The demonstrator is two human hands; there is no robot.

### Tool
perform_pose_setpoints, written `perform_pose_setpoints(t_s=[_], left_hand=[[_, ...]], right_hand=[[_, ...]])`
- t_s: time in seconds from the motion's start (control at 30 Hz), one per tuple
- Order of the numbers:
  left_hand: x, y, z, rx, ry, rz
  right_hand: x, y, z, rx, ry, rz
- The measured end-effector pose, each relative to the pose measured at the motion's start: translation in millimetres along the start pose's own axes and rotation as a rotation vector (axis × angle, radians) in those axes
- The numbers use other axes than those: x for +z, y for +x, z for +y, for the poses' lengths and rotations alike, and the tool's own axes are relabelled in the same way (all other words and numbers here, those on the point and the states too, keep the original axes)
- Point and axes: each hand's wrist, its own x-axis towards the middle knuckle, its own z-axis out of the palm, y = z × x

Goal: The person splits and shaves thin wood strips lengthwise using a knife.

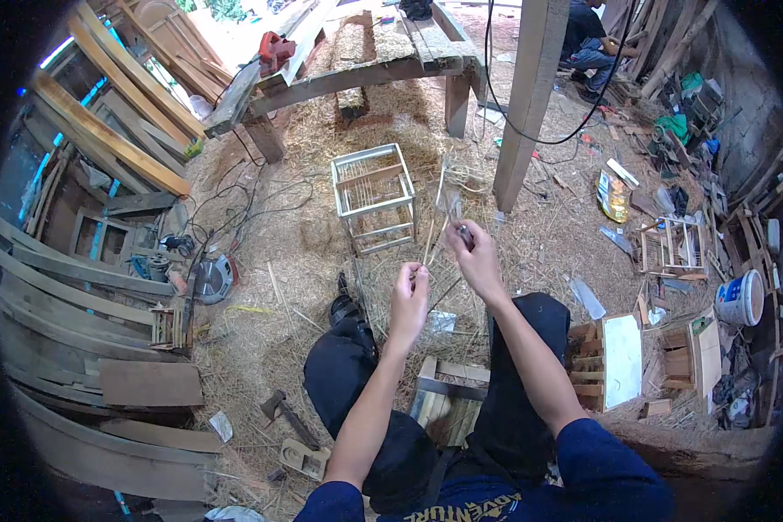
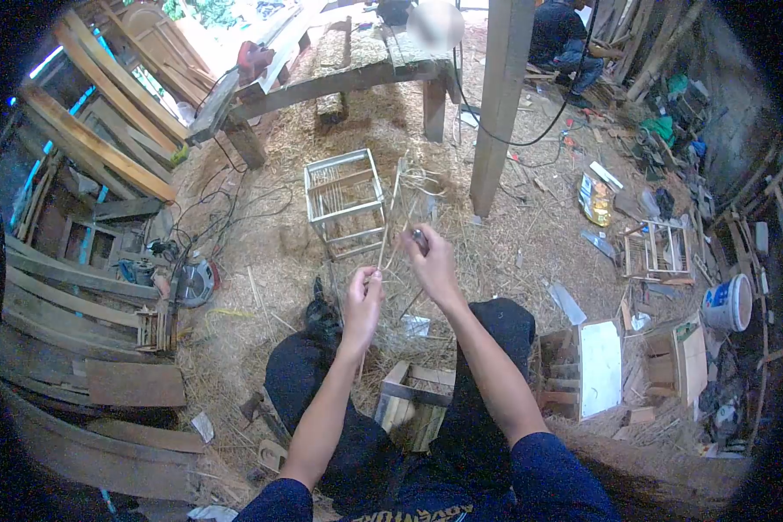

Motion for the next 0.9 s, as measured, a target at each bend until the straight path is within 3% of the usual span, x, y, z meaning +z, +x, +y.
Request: perform_pose_setpoints(t_s=[0.13, 0.27, 0.37, 0.47, 0.67, 0.77, 0.9], left_hand=[[-7, 0, 6, -0.116, -0.159, -0.049], [-18, -1, 10, -0.197, -0.326, -0.139], [-30, -5, 20, -0.295, -0.372, -0.194], [-37, -8, 29, -0.359, -0.330, -0.265], [-37, -8, 21, -0.384, -0.248, -0.287], [-37, -7, 27, -0.420, -0.304, -0.327], [-31, -5, 25, -0.430, -0.283, -0.317]], right_hand=[[-9, 9, 2, -0.022, -0.142, 0.195], [-15, 9, 12, 0.059, -0.050, 0.159], [-9, 9, 21, -0.140, -0.059, 0.202], [-21, 7, 12, 0.110, 0.134, -0.132], [-19, 5, 13, 0.135, 0.138, -0.192], [-18, 1, -5, 0.254, 0.360, -0.193], [-13, 8, 16, 0.149, 0.192, -0.154]])
